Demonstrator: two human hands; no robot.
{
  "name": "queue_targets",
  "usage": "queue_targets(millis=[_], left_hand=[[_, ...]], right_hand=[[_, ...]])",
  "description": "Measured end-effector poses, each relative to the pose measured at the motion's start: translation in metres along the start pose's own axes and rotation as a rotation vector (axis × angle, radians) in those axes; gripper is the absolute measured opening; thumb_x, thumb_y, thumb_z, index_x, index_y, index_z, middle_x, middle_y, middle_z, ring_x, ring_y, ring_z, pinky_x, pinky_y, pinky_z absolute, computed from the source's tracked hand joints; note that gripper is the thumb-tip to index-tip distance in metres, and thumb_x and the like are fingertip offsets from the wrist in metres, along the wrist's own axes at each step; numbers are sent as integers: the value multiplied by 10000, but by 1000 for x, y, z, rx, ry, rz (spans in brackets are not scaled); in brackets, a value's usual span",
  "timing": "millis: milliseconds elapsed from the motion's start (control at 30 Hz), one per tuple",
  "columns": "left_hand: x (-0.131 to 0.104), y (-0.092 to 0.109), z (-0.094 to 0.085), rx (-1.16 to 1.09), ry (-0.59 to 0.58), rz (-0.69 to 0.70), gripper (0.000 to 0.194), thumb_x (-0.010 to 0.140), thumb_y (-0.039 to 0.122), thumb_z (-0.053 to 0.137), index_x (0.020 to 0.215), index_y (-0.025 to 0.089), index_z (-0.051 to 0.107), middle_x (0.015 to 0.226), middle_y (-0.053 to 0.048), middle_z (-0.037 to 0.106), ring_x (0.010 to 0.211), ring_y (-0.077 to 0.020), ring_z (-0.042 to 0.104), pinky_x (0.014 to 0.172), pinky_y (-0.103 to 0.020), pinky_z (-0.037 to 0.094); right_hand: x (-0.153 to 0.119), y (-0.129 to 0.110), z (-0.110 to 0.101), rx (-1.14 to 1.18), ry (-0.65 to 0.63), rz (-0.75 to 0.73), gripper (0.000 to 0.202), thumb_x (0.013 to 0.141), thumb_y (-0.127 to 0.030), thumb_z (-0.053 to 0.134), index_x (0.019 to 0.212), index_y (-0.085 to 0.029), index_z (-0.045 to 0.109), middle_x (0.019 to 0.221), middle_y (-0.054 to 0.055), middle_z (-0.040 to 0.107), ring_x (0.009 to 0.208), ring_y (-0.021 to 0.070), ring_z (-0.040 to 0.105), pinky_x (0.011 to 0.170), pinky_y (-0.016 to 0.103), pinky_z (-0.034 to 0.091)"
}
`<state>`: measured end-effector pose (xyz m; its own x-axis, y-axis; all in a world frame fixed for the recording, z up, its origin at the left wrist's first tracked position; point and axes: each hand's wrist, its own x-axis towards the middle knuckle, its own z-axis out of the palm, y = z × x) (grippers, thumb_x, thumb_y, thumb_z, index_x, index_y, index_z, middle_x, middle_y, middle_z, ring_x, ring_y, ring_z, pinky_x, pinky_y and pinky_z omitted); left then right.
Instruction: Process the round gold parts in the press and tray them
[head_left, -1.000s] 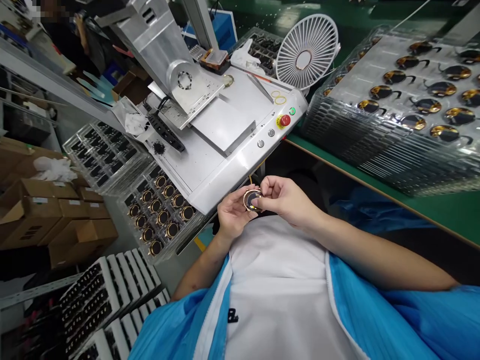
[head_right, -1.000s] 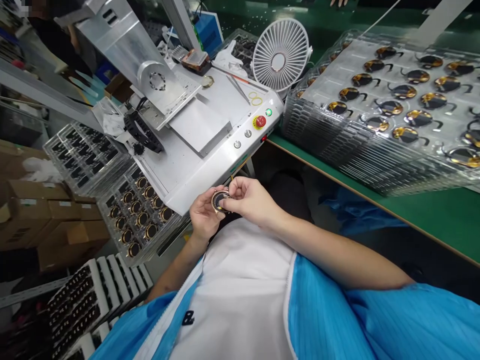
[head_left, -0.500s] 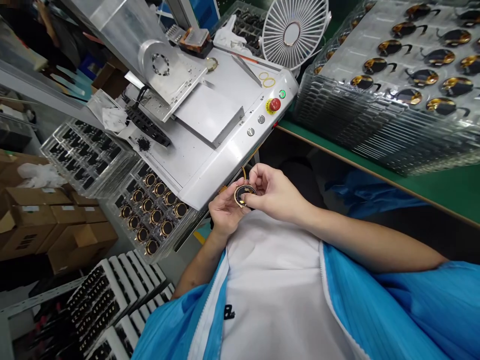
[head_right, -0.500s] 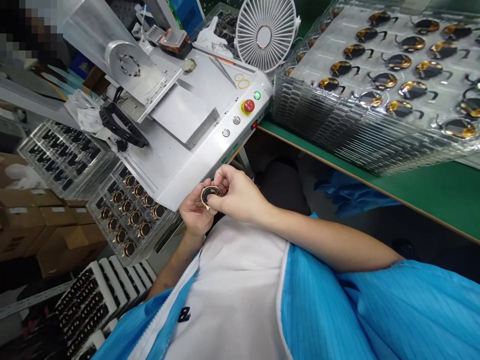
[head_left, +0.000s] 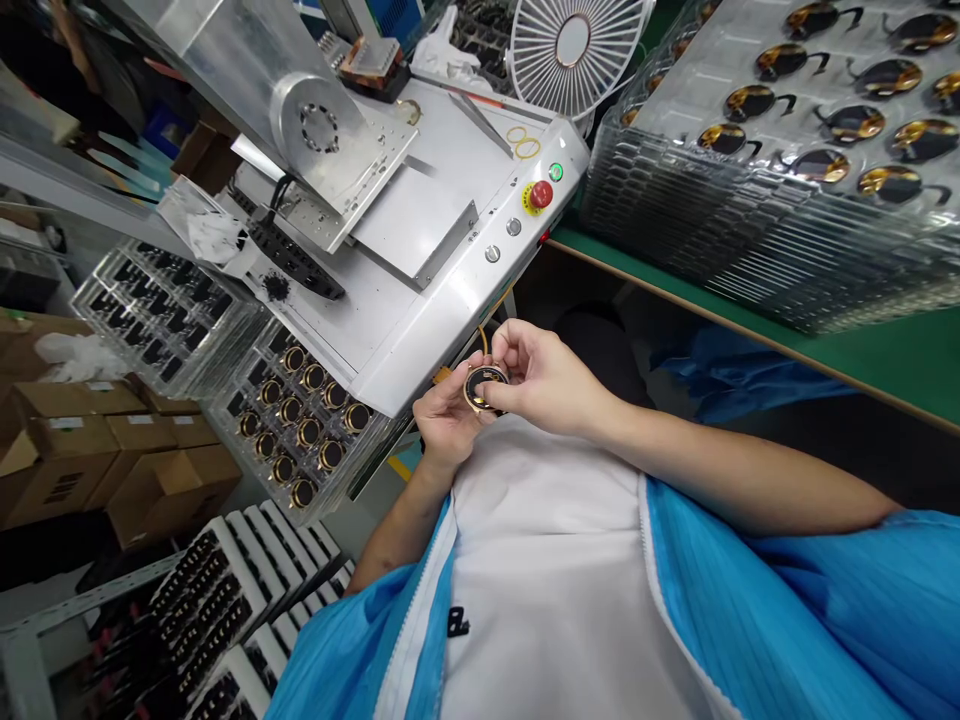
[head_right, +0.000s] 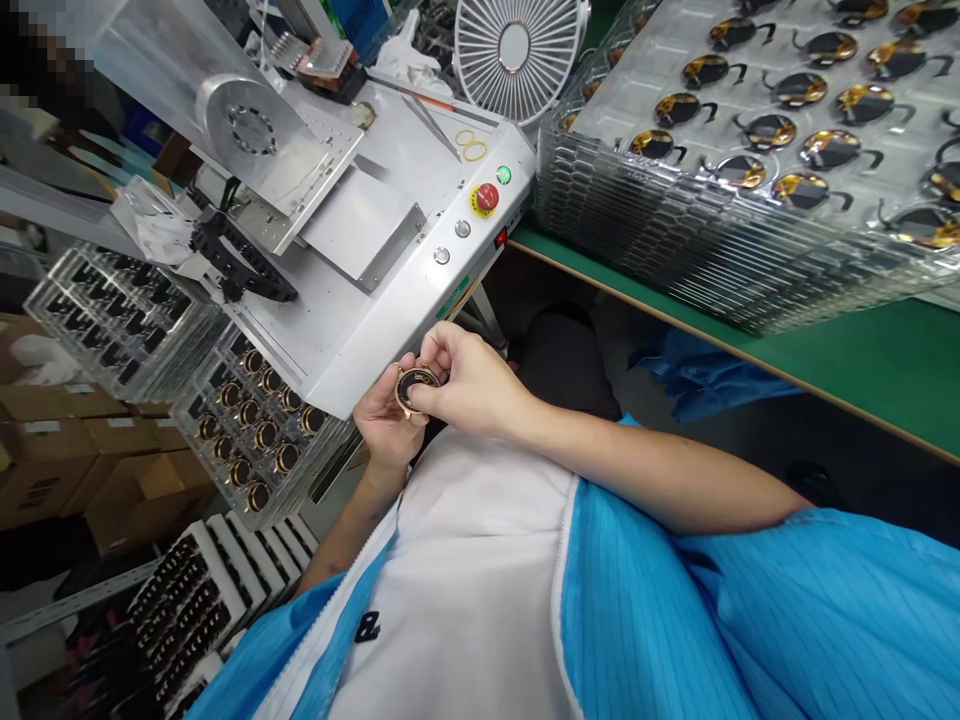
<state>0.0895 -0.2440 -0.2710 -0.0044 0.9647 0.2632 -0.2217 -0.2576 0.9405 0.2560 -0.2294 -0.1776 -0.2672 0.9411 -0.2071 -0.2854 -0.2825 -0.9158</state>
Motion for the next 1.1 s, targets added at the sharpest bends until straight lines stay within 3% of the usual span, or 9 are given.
queue_targets(millis=[167, 267, 400, 533, 733, 833, 933, 1000, 1100], left_hand=[[0, 0, 1, -10, 12, 28, 589, 630, 468, 986, 1179, 374, 793, 1206, -30, 811, 1030, -247, 805, 960, -402, 662], [-1, -2, 2, 4, 47, 2, 585, 597, 495, 993, 1136, 363, 809, 1180, -34, 818, 1021, -257, 807, 949, -412, 667], [-1, -2, 2, -13, 58, -29, 585, 572, 492, 1002, 1107, 344, 819, 1170, -47, 820, 1036, -279, 804, 960, -436, 663], [4, 2, 5, -6, 67, -20, 555, 587, 422, 1010, 1099, 322, 824, 1132, -54, 828, 1010, -278, 809, 941, -430, 668], [14, 13, 14, -94, 214, -29, 490, 714, 390, 955, 1165, 281, 798, 1175, -67, 816, 1126, -272, 774, 1049, -423, 609], [12, 21, 14, -183, 158, -150, 448, 788, 405, 903, 1198, 281, 772, 1247, -84, 783, 1144, -299, 768, 1039, -459, 611], [7, 25, 9, -210, 70, -227, 412, 824, 378, 875, 1213, 308, 760, 1280, -79, 761, 1056, -294, 797, 855, -395, 674], [4, 26, 6, -181, 53, -206, 441, 802, 327, 895, 1222, 323, 763, 1251, -70, 774, 976, -248, 811, 751, -305, 668], [5, 24, 1, -110, 57, -130, 537, 729, 259, 945, 1234, 310, 767, 1205, -74, 800, 917, -190, 806, 787, -279, 661]], right_hand=[[4, 1, -7, 20, -20, 126, 451, 595, -243, 890, 797, -204, 489, 592, -62, 611, 519, 100, 584, 454, 177, 441], [4, 4, -13, -29, -57, 217, 479, 576, -360, 966, 755, -177, 561, 585, -6, 653, 503, 115, 599, 403, 176, 450], [7, 13, -14, 94, -93, 258, 574, 525, -494, 1002, 630, -171, 540, 532, 19, 645, 448, 105, 577, 385, 186, 480], [12, 15, -10, 122, -102, 283, 620, 470, -501, 1027, 625, -170, 526, 517, 7, 638, 426, 104, 573, 380, 194, 506], [57, -6, -20, -162, -188, 237, 580, 524, -489, 1027, 725, -144, 605, 583, 46, 691, 483, 141, 644, 365, 185, 509], [99, -28, -33, -217, 30, 152, 471, 725, -438, 956, 783, -165, 577, 561, 30, 673, 420, 120, 594, 332, 173, 460], [135, -49, -42, -164, 273, 87, 360, 944, -337, 781, 770, -193, 501, 500, -5, 613, 347, 96, 509, 319, 174, 423], [150, -58, -45, -165, 319, 87, 316, 1002, -237, 686, 755, -192, 495, 489, -4, 597, 342, 99, 496, 324, 183, 426], [160, -64, -45, -193, 323, 78, 297, 990, -140, 653, 728, -177, 517, 470, -12, 568, 339, 91, 464, 330, 181, 420]])
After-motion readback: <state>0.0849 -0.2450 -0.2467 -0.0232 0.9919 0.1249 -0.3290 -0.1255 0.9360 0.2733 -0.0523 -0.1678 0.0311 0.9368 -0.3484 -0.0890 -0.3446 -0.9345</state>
